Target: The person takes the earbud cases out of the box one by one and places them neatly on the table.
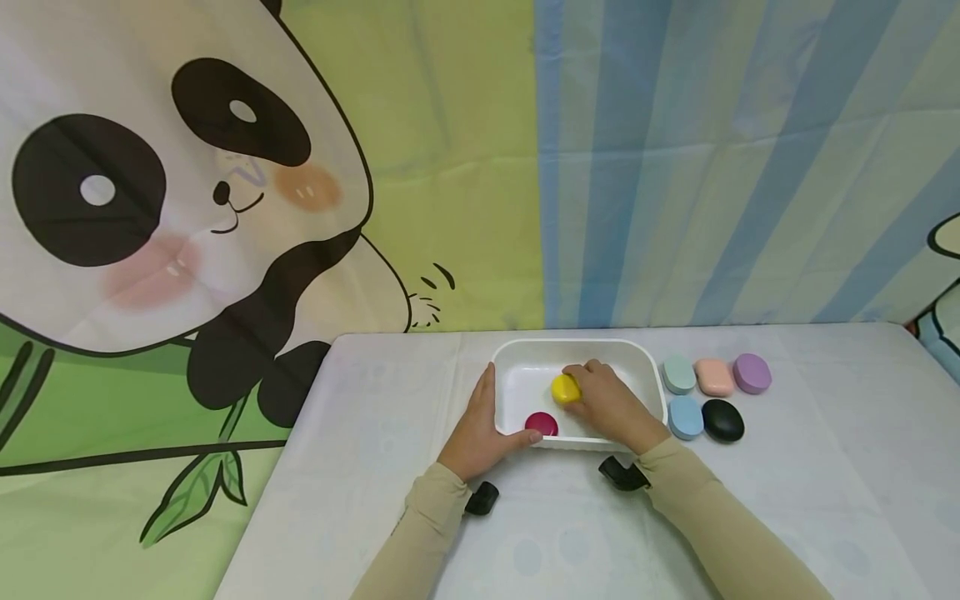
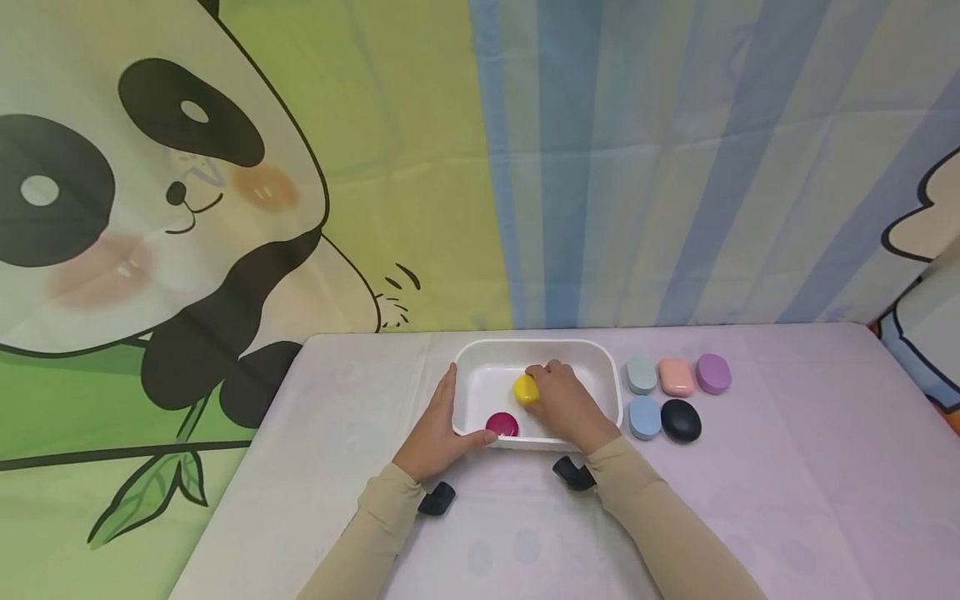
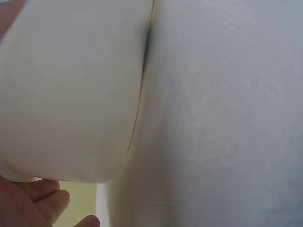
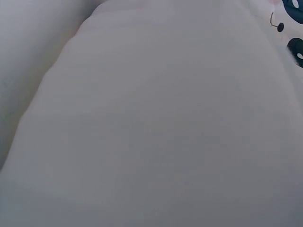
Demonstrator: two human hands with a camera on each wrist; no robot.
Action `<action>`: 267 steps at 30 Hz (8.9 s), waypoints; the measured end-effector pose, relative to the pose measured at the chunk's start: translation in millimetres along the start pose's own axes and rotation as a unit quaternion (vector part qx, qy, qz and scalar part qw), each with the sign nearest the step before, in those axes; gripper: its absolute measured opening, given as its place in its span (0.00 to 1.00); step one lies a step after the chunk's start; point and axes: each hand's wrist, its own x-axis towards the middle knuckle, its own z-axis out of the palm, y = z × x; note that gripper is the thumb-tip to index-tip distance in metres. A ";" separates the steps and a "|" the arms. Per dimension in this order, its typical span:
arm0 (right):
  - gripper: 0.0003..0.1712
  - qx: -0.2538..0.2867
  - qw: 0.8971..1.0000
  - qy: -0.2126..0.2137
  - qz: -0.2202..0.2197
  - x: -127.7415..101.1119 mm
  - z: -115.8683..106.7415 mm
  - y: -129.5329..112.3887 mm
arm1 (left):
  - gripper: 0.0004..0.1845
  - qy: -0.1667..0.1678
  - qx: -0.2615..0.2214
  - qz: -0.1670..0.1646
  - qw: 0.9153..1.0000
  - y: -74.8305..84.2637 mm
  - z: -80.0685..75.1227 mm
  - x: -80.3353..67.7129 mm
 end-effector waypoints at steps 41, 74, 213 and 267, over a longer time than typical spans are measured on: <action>0.32 0.026 0.997 0.074 -0.028 -65.3 -47.2 9.2 | 0.69 0.002 -0.003 0.002 1.000 -1.1 0.6 0.8; 0.33 0.001 0.992 0.124 -0.004 -112.3 -73.4 50.5 | 0.69 -0.003 0.004 -0.012 1.000 -1.0 1.2 -0.3; 0.32 0.042 0.995 0.002 -0.086 -33.2 -23.2 -17.4 | 0.69 0.000 -0.007 0.002 1.000 -1.1 0.9 -0.1; 0.26 0.038 0.990 -0.102 -0.095 2.5 -12.4 -22.4 | 0.68 0.002 0.003 0.009 1.000 -0.3 -0.6 0.9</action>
